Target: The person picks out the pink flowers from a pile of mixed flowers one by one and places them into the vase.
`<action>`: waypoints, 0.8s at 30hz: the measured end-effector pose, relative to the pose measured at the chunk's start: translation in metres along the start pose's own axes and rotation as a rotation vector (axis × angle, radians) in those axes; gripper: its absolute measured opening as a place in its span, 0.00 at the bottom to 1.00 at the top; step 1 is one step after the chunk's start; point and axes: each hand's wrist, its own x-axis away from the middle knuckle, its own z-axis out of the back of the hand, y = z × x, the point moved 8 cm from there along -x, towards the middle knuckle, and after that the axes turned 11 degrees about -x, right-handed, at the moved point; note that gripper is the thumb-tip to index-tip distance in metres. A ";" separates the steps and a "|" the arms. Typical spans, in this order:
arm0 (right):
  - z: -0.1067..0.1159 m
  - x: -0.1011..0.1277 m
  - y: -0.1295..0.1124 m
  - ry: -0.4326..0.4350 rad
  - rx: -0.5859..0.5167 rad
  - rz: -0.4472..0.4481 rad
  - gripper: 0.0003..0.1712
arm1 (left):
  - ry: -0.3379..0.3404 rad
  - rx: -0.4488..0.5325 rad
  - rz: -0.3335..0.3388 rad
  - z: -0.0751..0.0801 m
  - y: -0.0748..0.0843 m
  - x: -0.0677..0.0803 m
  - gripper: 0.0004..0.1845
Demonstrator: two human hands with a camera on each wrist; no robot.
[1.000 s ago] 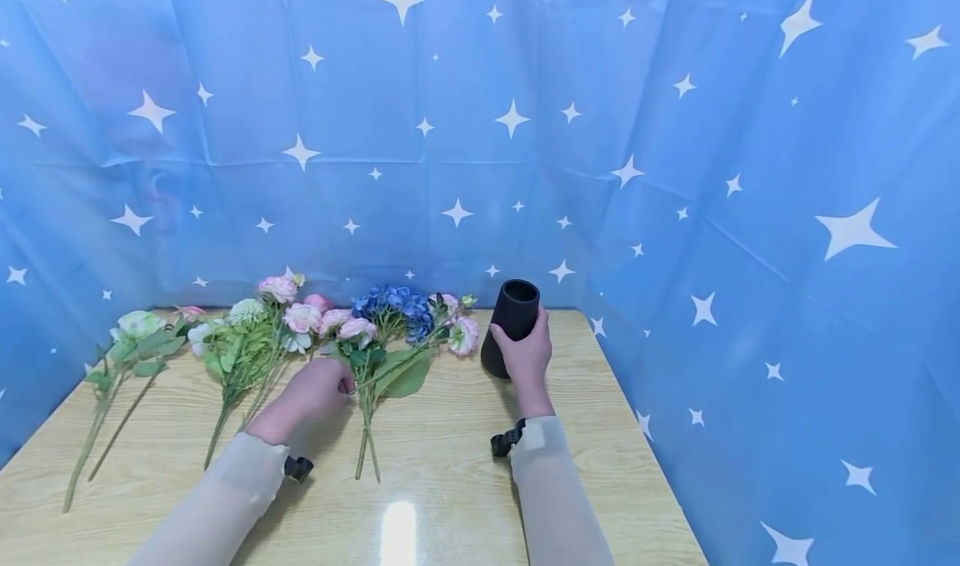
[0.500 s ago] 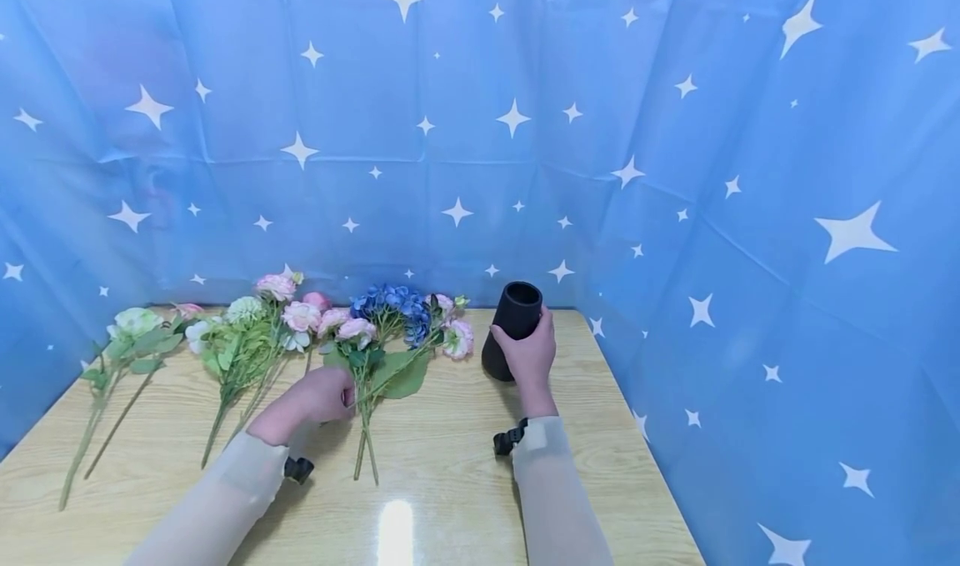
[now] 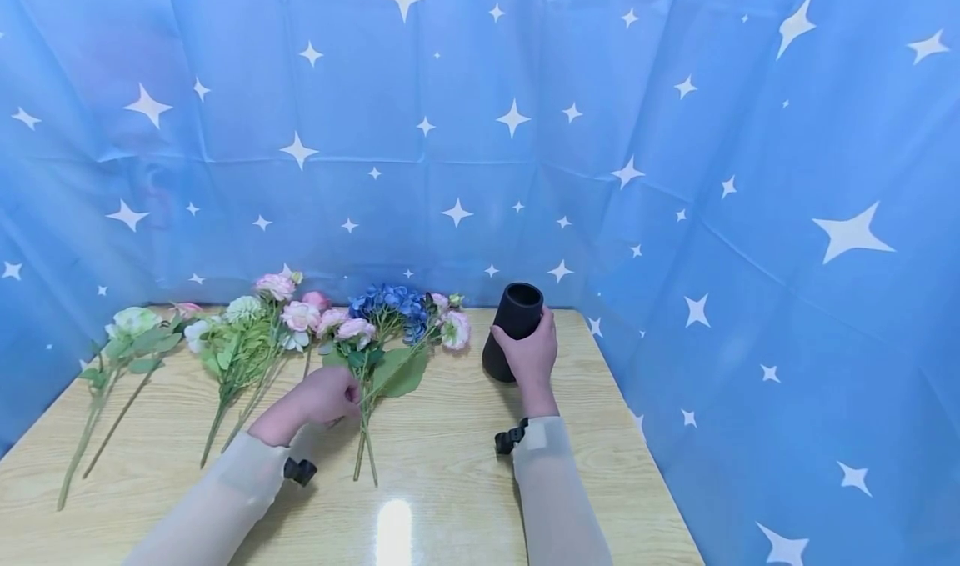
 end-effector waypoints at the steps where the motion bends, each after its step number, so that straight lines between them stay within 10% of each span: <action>1: 0.002 0.000 0.000 0.009 0.001 0.001 0.54 | 0.005 0.023 -0.017 0.001 0.003 -0.001 0.25; 15: -0.003 -0.001 -0.001 -0.032 -0.012 -0.007 0.54 | 0.109 0.324 -0.012 0.011 0.007 0.002 0.07; 24: 0.000 -0.005 0.003 -0.275 -0.106 0.009 0.52 | 0.212 0.417 0.071 0.019 0.003 0.001 0.03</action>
